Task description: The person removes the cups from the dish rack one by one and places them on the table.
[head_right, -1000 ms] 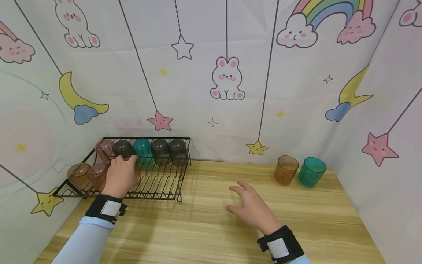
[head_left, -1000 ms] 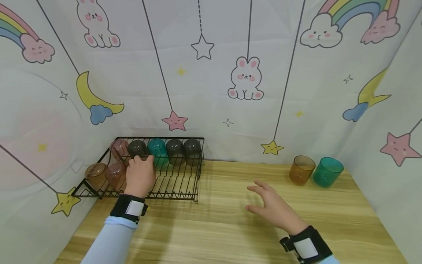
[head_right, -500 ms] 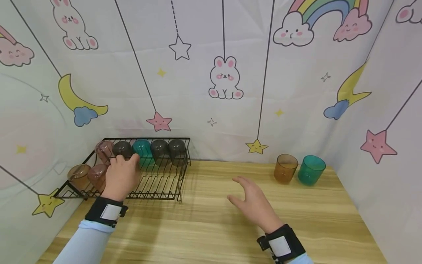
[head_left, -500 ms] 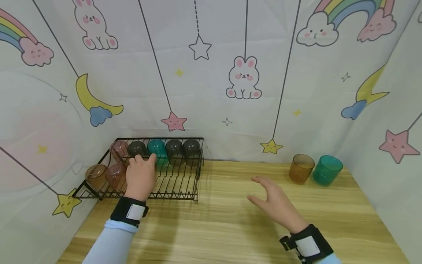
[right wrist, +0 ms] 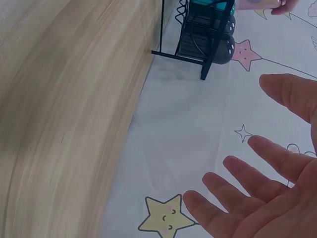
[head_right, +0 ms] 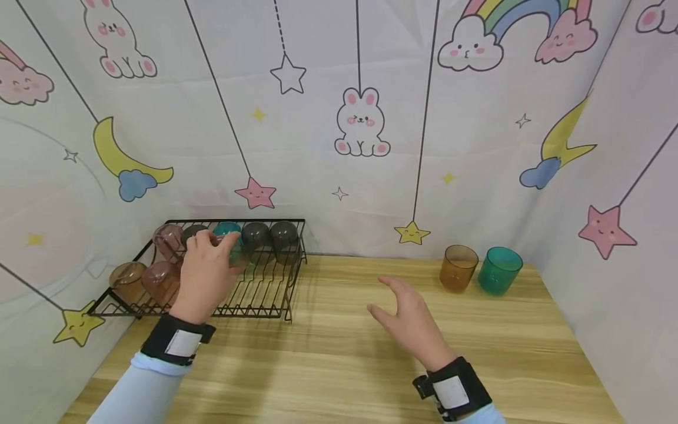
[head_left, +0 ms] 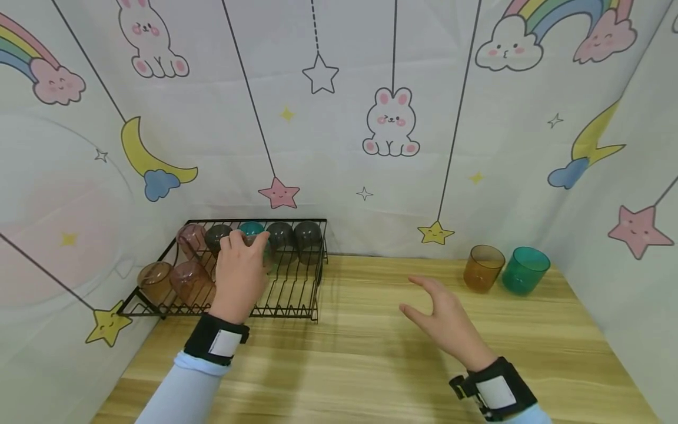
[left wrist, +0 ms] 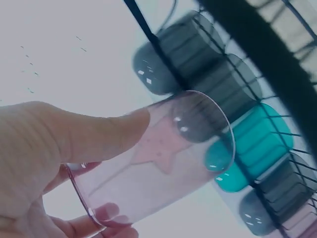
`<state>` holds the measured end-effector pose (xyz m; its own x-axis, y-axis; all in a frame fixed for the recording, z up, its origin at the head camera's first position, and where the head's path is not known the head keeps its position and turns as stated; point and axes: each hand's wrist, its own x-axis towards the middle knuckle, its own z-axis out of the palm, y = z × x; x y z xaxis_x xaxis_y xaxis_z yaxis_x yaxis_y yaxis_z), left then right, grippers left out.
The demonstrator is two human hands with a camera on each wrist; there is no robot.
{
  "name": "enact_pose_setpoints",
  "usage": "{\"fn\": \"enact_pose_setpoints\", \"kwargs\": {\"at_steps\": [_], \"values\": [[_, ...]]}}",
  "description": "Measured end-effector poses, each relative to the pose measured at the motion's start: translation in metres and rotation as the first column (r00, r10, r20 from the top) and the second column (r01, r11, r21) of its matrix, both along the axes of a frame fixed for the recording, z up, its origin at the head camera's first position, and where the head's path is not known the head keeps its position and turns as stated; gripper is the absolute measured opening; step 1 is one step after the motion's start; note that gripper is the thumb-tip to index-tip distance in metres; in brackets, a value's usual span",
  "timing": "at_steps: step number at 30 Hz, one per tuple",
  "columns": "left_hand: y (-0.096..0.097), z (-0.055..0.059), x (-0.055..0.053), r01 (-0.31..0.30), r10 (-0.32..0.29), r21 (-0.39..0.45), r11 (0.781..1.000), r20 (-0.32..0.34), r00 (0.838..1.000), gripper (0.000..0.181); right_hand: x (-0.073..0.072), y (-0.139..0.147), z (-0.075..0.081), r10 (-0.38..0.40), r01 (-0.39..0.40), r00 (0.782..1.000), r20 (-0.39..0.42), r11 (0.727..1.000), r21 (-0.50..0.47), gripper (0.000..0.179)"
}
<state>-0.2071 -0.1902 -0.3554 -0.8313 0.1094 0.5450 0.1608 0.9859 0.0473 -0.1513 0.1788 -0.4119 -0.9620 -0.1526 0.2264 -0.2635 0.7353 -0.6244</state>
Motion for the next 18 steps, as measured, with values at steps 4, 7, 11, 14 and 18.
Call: {"fn": "enact_pose_setpoints", "kwargs": {"at_steps": [4,7,11,14,18], "values": [[0.014,0.003,0.005,0.049,-0.049,0.003,0.999,-0.063,0.997,0.069,0.0,0.001,0.002,-0.003,0.003,1.0,-0.001,1.0,-0.001,0.072],[0.024,0.003,0.009,0.089,-0.089,-0.001,0.996,-0.118,0.989,0.062,0.0,0.001,0.002,-0.006,0.006,1.0,0.005,1.0,-0.004,0.072],[0.037,0.002,0.013,0.14,-0.136,0.015,0.99,-0.154,0.979,0.052,0.001,0.001,0.002,-0.013,0.013,1.0,0.012,1.0,-0.009,0.071],[0.046,0.002,0.017,0.17,-0.162,0.036,0.985,-0.155,0.975,0.053,0.002,0.001,0.002,-0.015,0.015,1.0,0.011,1.0,-0.013,0.07],[0.058,-0.001,0.021,0.195,-0.187,0.033,0.98,-0.16,0.969,0.059,0.003,0.0,0.003,-0.016,0.016,1.0,0.005,1.0,-0.012,0.068]]}}
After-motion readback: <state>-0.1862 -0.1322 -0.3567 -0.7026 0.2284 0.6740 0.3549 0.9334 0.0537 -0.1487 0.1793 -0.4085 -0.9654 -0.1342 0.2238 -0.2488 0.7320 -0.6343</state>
